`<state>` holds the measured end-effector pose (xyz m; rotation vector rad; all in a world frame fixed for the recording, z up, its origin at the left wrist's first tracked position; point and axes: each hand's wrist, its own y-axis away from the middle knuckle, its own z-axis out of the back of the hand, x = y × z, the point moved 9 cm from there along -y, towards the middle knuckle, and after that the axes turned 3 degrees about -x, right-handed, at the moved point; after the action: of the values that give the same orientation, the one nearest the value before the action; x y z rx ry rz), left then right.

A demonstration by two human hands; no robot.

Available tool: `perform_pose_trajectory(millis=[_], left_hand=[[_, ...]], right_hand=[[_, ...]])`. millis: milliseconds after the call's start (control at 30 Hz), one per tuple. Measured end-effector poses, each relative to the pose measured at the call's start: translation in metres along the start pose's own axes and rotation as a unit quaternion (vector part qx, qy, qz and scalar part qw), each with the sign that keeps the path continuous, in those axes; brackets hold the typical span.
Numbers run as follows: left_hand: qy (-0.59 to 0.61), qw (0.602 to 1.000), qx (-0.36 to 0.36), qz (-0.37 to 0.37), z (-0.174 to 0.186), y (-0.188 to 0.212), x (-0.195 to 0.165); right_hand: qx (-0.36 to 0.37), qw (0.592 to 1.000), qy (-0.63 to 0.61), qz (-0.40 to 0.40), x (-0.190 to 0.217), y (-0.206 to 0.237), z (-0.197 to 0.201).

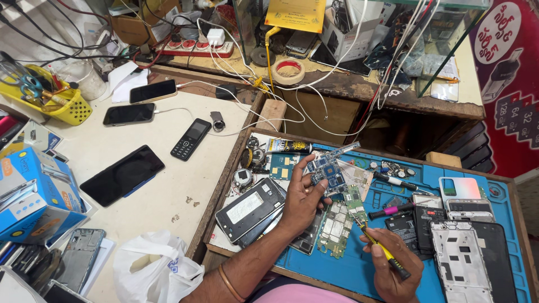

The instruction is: The person holds a disassembled phone motherboard on a blue repair mat and uses a yellow-handled screwdriver to work on the board, repositioning it and prying at its components. Disassembled phone bodies, batteries and other boards lie around the workbench.

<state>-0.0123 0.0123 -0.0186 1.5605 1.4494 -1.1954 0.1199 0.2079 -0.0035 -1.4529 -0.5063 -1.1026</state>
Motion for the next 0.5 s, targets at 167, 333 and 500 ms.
perform_pose_trajectory(millis=[167,333,500], left_hand=[[0.010,1.000,-0.004,0.005,0.0008,-0.0019,0.0008],[0.015,1.000,0.000,-0.009,-0.0014,-0.0041,-0.0009],[0.014,1.000,0.012,-0.015,-0.0016,-0.0035,-0.0019]], right_hand=[[0.002,1.000,0.002,0.000,-0.0004,-0.0004,0.0003],[0.004,1.000,0.007,-0.011,-0.0005,-0.0014,0.0010],[0.001,1.000,0.025,-0.005,-0.0005,-0.0016,0.0008]])
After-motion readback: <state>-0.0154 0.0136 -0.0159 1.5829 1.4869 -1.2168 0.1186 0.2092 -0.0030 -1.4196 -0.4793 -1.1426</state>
